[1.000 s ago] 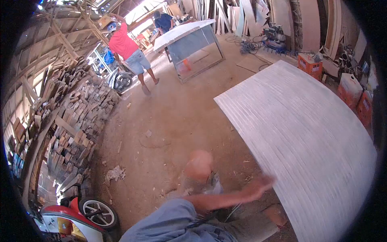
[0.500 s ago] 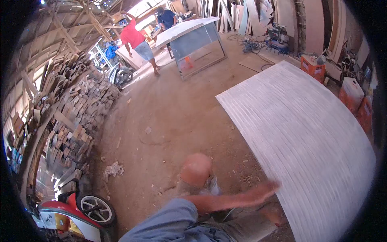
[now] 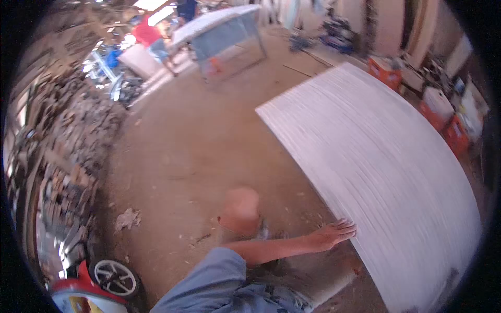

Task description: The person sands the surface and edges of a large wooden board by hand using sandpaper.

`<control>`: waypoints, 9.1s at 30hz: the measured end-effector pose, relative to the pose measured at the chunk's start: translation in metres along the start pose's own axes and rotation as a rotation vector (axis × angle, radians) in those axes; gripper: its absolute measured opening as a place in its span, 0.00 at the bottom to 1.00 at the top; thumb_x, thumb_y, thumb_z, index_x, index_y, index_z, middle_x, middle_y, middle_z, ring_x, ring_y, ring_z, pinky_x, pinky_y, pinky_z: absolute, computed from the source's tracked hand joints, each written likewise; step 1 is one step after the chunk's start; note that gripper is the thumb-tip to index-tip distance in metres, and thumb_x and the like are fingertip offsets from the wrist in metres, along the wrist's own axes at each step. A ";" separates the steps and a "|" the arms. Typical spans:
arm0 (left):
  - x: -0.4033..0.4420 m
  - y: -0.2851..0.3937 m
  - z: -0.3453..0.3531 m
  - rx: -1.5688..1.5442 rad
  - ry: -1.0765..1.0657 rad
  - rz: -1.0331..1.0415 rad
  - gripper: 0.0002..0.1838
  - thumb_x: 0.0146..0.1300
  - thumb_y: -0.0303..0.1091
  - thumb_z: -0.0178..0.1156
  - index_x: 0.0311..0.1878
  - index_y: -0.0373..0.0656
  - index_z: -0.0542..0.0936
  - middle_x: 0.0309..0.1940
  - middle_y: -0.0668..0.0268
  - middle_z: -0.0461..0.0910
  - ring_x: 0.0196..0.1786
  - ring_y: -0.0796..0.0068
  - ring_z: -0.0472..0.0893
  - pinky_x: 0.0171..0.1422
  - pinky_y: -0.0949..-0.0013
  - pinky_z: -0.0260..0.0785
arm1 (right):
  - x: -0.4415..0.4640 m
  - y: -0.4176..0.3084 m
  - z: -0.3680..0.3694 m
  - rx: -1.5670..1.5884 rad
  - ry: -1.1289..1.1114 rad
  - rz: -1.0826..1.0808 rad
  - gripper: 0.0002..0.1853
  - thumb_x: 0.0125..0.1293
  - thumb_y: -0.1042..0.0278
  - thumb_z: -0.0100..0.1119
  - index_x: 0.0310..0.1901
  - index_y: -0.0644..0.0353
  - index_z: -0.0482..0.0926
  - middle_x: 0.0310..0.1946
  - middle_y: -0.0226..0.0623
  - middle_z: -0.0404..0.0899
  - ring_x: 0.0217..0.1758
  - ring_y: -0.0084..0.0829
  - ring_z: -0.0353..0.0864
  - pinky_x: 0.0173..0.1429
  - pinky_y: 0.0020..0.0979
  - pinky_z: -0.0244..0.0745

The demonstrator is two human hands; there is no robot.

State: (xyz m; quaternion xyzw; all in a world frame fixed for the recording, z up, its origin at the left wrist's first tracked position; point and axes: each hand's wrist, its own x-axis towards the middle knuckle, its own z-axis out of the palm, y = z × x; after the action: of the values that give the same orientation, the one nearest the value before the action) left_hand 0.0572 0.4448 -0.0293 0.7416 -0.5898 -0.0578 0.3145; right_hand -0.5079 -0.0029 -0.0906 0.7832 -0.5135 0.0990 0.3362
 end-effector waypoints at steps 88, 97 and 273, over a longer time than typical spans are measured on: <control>-0.048 -0.402 -0.258 -0.781 1.448 -1.066 0.26 0.72 0.41 0.53 0.66 0.32 0.72 0.50 0.66 0.79 0.47 0.77 0.74 0.54 0.68 0.66 | 0.114 -0.602 -0.373 0.834 -0.165 -0.600 0.29 0.61 0.75 0.51 0.66 0.61 0.67 0.71 0.45 0.62 0.76 0.47 0.55 0.76 0.52 0.44; -0.043 -0.406 -0.273 -1.013 1.392 -1.165 0.28 0.72 0.41 0.51 0.69 0.31 0.67 0.67 0.63 0.71 0.64 0.76 0.70 0.68 0.69 0.59 | 0.115 -0.598 -0.372 0.821 -0.166 -0.602 0.29 0.62 0.72 0.51 0.67 0.62 0.64 0.71 0.46 0.61 0.76 0.48 0.55 0.75 0.53 0.44; 0.190 0.156 0.046 -0.722 -0.112 -0.277 0.12 0.68 0.34 0.56 0.47 0.34 0.79 0.44 0.57 0.81 0.47 0.60 0.79 0.54 0.64 0.68 | 0.077 -0.225 -0.220 0.860 -0.175 0.233 0.24 0.67 0.61 0.54 0.63 0.61 0.70 0.67 0.48 0.66 0.74 0.45 0.58 0.76 0.52 0.46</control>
State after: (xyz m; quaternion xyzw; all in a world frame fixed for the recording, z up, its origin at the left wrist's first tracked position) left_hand -0.0385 0.2365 0.0719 0.6517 -0.4419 -0.3437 0.5117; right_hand -0.2357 0.1341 0.0181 0.7941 -0.5369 0.2740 -0.0776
